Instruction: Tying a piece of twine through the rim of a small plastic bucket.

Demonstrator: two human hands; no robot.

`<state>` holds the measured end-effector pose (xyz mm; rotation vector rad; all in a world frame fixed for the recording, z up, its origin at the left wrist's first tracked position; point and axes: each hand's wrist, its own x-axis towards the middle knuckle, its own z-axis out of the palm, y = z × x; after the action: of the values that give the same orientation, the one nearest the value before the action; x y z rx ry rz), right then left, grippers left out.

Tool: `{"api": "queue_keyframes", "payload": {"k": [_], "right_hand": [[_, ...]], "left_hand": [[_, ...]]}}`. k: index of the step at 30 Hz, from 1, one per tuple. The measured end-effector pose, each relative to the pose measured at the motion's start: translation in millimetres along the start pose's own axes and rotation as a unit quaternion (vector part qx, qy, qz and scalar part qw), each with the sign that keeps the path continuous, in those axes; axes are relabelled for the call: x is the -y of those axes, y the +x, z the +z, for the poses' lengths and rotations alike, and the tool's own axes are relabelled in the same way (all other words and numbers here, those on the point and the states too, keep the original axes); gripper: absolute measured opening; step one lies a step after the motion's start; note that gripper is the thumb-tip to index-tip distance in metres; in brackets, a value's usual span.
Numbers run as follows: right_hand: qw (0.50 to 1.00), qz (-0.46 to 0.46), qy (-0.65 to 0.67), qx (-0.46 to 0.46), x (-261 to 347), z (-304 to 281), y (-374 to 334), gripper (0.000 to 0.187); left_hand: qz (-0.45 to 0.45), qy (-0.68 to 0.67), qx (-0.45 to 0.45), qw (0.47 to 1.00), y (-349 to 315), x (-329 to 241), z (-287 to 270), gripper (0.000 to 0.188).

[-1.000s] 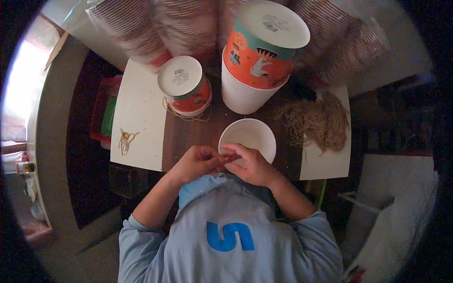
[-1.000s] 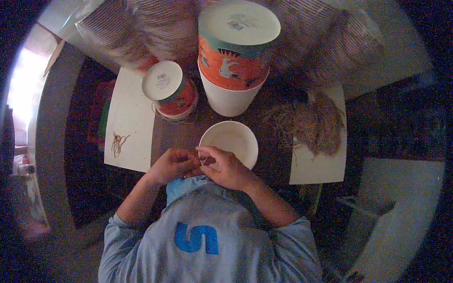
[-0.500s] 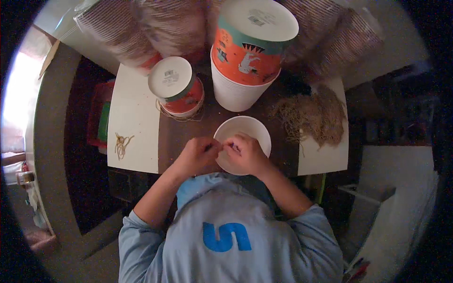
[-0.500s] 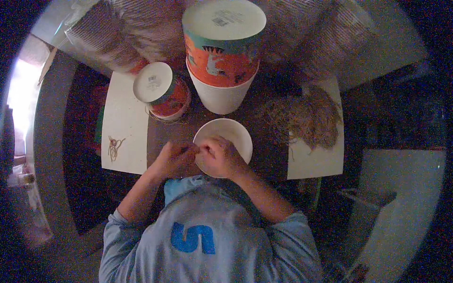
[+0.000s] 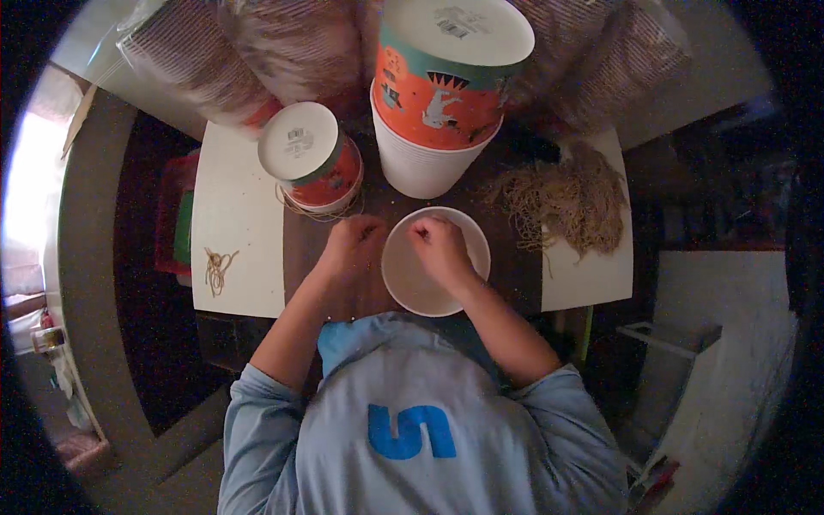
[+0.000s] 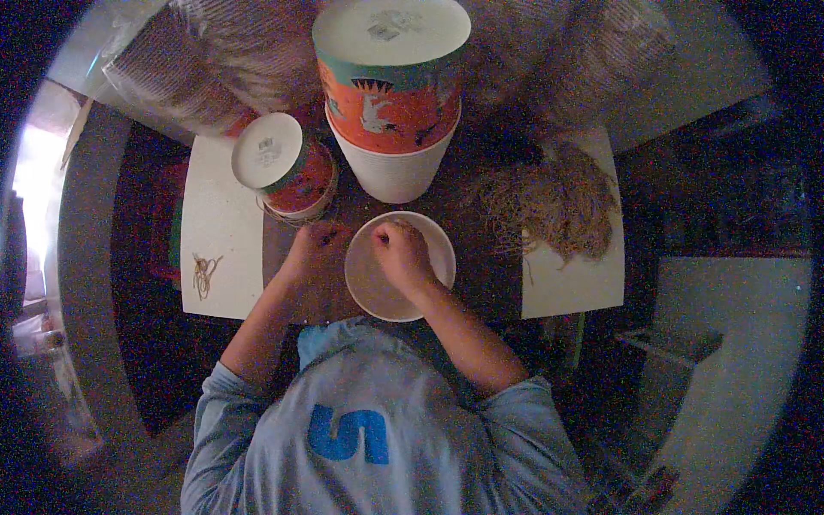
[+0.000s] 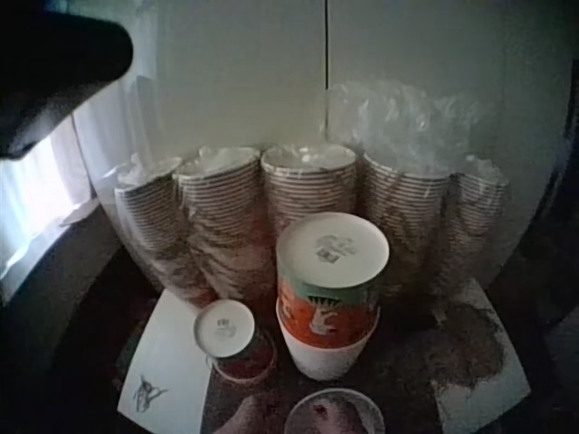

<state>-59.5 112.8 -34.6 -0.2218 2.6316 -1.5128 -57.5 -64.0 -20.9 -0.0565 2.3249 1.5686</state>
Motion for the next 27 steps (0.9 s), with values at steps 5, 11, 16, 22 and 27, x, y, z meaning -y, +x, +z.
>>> {"api": "queue_keyframes", "payload": {"k": [5,11,16,22,27], "right_hand": [[1.0,0.008,-0.001,-0.01,0,3,0,0.009],[0.999,0.039,0.002,-0.02,3,5,1,0.01],[0.999,0.048,-0.003,-0.019,3,7,0,0.01],[0.999,0.05,-0.007,-0.021,2,8,0,0.01],[0.998,0.054,0.009,-0.017,7,10,1,0.01]], "left_hand": [[-0.009,0.007,-0.005,1.0,0,-8,0,0.018],[-0.051,-0.022,0.032,0.998,0,-14,0,0.016],[-0.029,-0.006,0.044,0.999,5,-2,1,0.017],[-0.006,0.03,0.03,0.999,7,-3,1,0.02],[-0.034,-0.069,0.076,0.994,4,-5,0,0.02]]}}
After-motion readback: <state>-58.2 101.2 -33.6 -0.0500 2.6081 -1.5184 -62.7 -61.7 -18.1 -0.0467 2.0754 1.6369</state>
